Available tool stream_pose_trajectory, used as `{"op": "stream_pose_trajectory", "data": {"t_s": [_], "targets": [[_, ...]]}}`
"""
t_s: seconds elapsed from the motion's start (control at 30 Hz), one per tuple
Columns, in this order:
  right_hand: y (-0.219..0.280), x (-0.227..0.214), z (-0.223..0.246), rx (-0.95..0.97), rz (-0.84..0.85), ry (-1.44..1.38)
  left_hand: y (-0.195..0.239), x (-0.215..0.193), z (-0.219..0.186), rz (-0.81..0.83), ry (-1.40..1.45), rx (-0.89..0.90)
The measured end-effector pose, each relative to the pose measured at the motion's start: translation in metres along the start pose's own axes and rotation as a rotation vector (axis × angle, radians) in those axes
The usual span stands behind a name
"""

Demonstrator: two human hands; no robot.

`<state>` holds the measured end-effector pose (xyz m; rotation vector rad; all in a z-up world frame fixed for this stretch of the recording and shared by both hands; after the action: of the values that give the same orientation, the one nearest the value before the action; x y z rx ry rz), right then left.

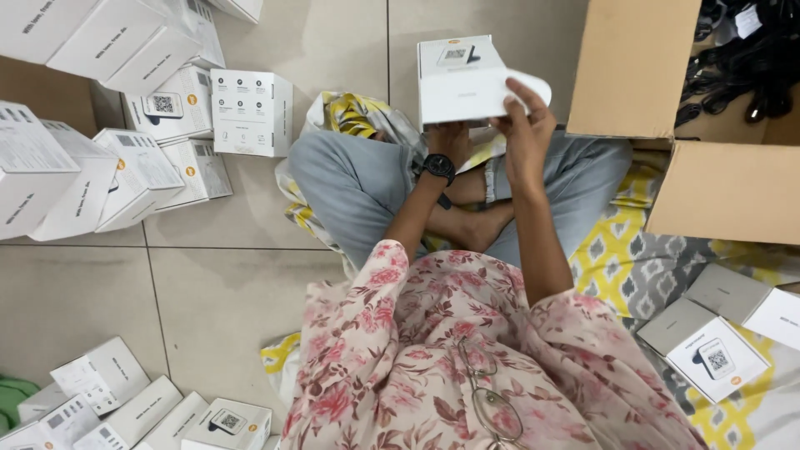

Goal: The person unboxes and organizes multiple electronic devices from retail packaging on the floor.

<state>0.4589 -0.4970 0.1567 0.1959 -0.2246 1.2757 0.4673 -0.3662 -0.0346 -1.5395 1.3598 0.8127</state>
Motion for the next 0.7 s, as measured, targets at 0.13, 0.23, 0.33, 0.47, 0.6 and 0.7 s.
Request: {"op": "stream_pose_trajectory", "data": {"t_s": [0.13,0.23,0.33,0.47,0.6,0.7], "targets": [[-0.062,0.046,0.033,-0.249,0.234,-0.309,-0.029,-0.027,-0.006,0.526,-0.115,-0.065],[-0.084,0.072,0.029,-0.513,0.541,-0.057,-0.033,0.001,0.014,0.594,-0.1,0.038],[-0.112,0.066,-0.05,-0.581,0.882,0.69,-0.042,-0.005,0.018,0.724,-0.179,0.074],[-0.117,0.055,-0.118,-0.796,1.026,1.191,-0.039,-0.003,0.018,0.823,-0.284,0.082],[-0.119,0.082,-0.112,-0.658,1.072,1.404,-0.041,-0.007,0.016,0.891,-0.277,0.03],[-0.103,0.084,-0.1,-0.675,1.087,1.524,-0.025,0.013,0.024,0.777,-0.244,0.031]]}}
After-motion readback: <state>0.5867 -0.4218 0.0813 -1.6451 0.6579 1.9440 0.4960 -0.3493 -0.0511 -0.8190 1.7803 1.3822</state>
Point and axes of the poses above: each hand's wrist, its own y-axis away from the middle knuckle, its own x-axis out of the palm, z = x × y, the point moved 4 cm from there along -y, towards the middle knuckle, and after that the axes turned 13 degrees about -x, right-handed, at the moved point
